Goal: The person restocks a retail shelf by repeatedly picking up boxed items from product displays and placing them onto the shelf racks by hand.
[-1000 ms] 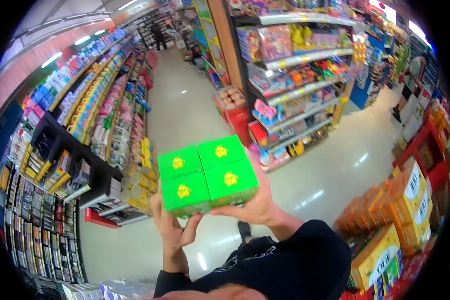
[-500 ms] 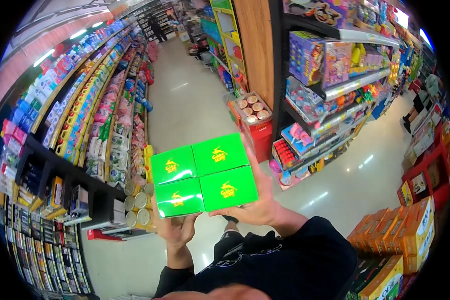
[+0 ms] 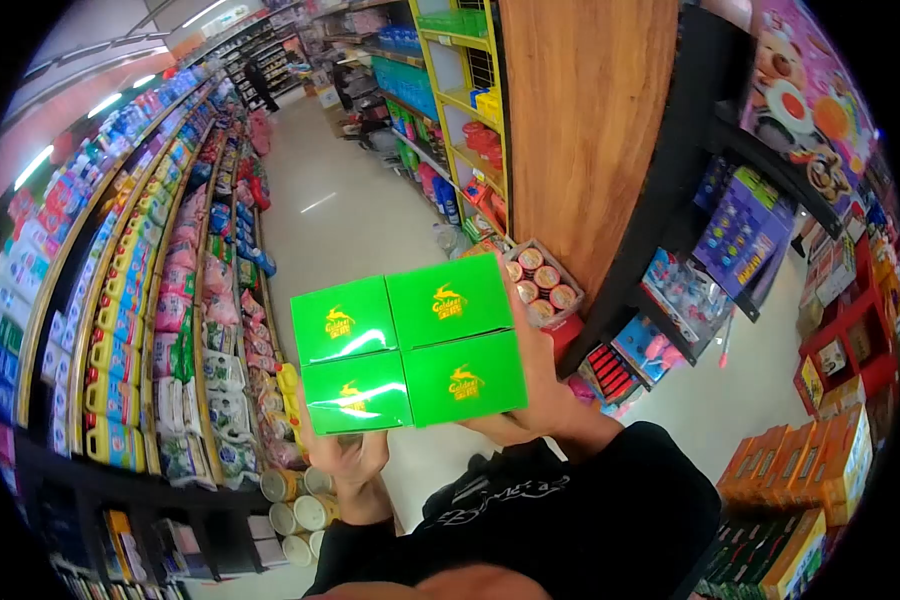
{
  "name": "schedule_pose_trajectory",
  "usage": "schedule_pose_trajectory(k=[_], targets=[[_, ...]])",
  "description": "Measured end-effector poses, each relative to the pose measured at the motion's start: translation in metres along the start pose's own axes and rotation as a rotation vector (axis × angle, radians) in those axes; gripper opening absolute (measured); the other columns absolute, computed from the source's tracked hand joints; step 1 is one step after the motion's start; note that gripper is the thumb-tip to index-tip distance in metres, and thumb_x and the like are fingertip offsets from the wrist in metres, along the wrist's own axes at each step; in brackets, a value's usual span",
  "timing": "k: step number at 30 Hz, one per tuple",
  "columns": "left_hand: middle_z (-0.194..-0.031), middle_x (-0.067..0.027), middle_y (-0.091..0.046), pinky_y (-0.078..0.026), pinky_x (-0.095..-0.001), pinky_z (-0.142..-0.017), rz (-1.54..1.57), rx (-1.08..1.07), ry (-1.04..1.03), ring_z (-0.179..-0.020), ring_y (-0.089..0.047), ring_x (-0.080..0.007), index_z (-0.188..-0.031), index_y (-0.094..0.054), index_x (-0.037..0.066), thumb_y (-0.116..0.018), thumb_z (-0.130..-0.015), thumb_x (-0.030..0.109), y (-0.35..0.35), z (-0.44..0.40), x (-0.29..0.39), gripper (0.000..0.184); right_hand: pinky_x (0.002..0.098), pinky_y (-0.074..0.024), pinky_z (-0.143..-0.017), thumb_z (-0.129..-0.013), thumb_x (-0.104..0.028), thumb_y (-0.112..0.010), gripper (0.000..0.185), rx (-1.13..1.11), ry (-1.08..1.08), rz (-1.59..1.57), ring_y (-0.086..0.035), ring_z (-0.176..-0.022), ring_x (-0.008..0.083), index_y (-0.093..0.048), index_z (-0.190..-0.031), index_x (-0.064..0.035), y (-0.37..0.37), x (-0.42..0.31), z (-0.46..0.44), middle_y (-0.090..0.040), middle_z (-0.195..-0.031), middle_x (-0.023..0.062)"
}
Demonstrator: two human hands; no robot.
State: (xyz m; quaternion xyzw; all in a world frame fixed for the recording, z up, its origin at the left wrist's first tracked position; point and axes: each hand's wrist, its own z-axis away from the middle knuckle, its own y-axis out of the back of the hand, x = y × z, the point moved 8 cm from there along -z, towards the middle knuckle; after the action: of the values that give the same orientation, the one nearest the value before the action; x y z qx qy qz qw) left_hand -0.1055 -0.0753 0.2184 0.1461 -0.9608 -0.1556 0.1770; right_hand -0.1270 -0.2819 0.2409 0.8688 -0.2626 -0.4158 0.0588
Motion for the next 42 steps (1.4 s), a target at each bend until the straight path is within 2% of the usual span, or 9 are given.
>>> schedule_pose_trajectory(k=[3,8,14,20,27,34,37,40,42], targets=[[-0.133,-0.0298,-0.059,-0.052,-0.0431,-0.089,0.019,-0.022,0.023,-0.1,-0.065,-0.0408,-0.136,-0.05,-0.015,-0.081,-0.069,0.001,-0.012,-0.025,-0.057,0.076,0.0385,-0.0538,-0.093,-0.085,-0.035,-0.072,0.105,-0.043,-0.094,-0.028,-0.067,-0.115,0.0356,-0.01,-0.158,0.0076,-0.025,0.054,-0.033,-0.062,-0.131,0.0222],[-0.133,-0.0295,-0.06,-0.051,-0.0438,-0.092,0.017,-0.025,0.033,-0.106,-0.064,-0.0409,-0.134,-0.053,-0.012,-0.083,-0.07,0.003,-0.051,-0.069,-0.155,0.072,0.0389,-0.0469,-0.103,-0.085,-0.023,-0.063,0.093,-0.086,0.176,0.009,-0.059,-0.127,0.0394,-0.013,-0.154,0.0144,-0.054,0.098,-0.116,-0.048,-0.144,0.033],[-0.139,-0.0284,-0.055,-0.047,-0.0452,-0.103,0.21,-0.03,0.104,-0.124,-0.058,-0.0406,-0.138,-0.049,-0.008,-0.084,-0.072,0.0,-0.131,-0.134,-0.292,0.076,0.0407,-0.0362,-0.114,-0.082,-0.012,-0.068,0.087,-0.112,0.292,-0.087,-0.044,-0.14,0.0442,-0.023,-0.15,0.0184,-0.073,0.213,-0.219,-0.029,-0.154,0.0396],[-0.15,-0.0272,-0.043,-0.043,-0.0451,-0.11,0.44,-0.107,-0.024,-0.137,-0.049,-0.037,-0.148,-0.034,0.004,-0.083,-0.069,-0.011,-0.236,-0.232,-0.402,0.094,0.0416,-0.039,-0.112,-0.075,-0.005,-0.077,0.091,0.073,0.262,0.109,-0.043,-0.14,0.0459,-0.03,-0.151,0.0133,-0.057,0.293,-0.324,-0.031,-0.155,0.037],[-0.15,-0.0263,-0.042,-0.044,-0.0435,-0.109,0.598,-0.098,-0.161,-0.135,-0.05,-0.0355,-0.149,-0.03,0.005,-0.082,-0.069,-0.013,-0.355,-0.319,-0.477,0.097,0.0421,-0.041,-0.111,-0.07,0.0,-0.076,0.093,0.23,0.181,0.408,-0.044,-0.139,0.0456,-0.033,-0.152,0.0085,-0.026,0.355,-0.404,-0.034,-0.155,0.0327],[-0.143,-0.0266,-0.047,-0.043,-0.0474,-0.106,0.726,-0.142,-0.304,-0.132,-0.049,-0.042,-0.143,-0.043,0.007,-0.082,-0.069,-0.007,-0.494,-0.421,-0.55,0.085,0.0431,-0.0432,-0.111,-0.071,0.006,-0.071,0.093,0.417,0.056,0.858,-0.043,-0.139,0.0439,-0.028,-0.153,0.0077,-0.015,0.414,-0.492,-0.033,-0.157,0.0298],[-0.142,-0.0256,-0.047,-0.043,-0.0482,-0.106,0.728,-0.145,-0.377,-0.131,-0.049,-0.0432,-0.141,-0.046,0.007,-0.083,-0.068,-0.005,-0.545,-0.475,-0.569,0.082,0.042,-0.0442,-0.11,-0.077,0.003,-0.077,0.089,0.534,-0.027,0.959,-0.047,-0.137,0.0407,-0.033,-0.154,0.0027,-0.006,0.441,-0.541,-0.038,-0.155,0.0265],[-0.142,-0.0244,-0.047,-0.044,-0.048,-0.106,0.739,-0.152,-0.454,-0.132,-0.048,-0.043,-0.14,-0.046,0.008,-0.085,-0.07,-0.001,-0.588,-0.525,-0.58,0.08,0.0409,-0.0455,-0.109,-0.078,0.006,-0.076,0.09,0.646,-0.026,1.047,-0.05,-0.136,0.0396,-0.03,-0.155,0.0009,0.007,0.46,-0.586,-0.043,-0.152,0.0261],[-0.141,-0.0235,-0.048,-0.045,-0.0467,-0.105,0.784,-0.177,-0.477,-0.131,-0.048,-0.0427,-0.14,-0.046,0.008,-0.086,-0.071,0.001,-0.61,-0.552,-0.578,0.08,0.0435,-0.0445,-0.109,-0.08,0.003,-0.074,0.088,0.673,-0.103,1.036,-0.047,-0.135,0.0439,-0.026,-0.154,0.0054,0.02,0.477,-0.605,-0.041,-0.151,0.03]])
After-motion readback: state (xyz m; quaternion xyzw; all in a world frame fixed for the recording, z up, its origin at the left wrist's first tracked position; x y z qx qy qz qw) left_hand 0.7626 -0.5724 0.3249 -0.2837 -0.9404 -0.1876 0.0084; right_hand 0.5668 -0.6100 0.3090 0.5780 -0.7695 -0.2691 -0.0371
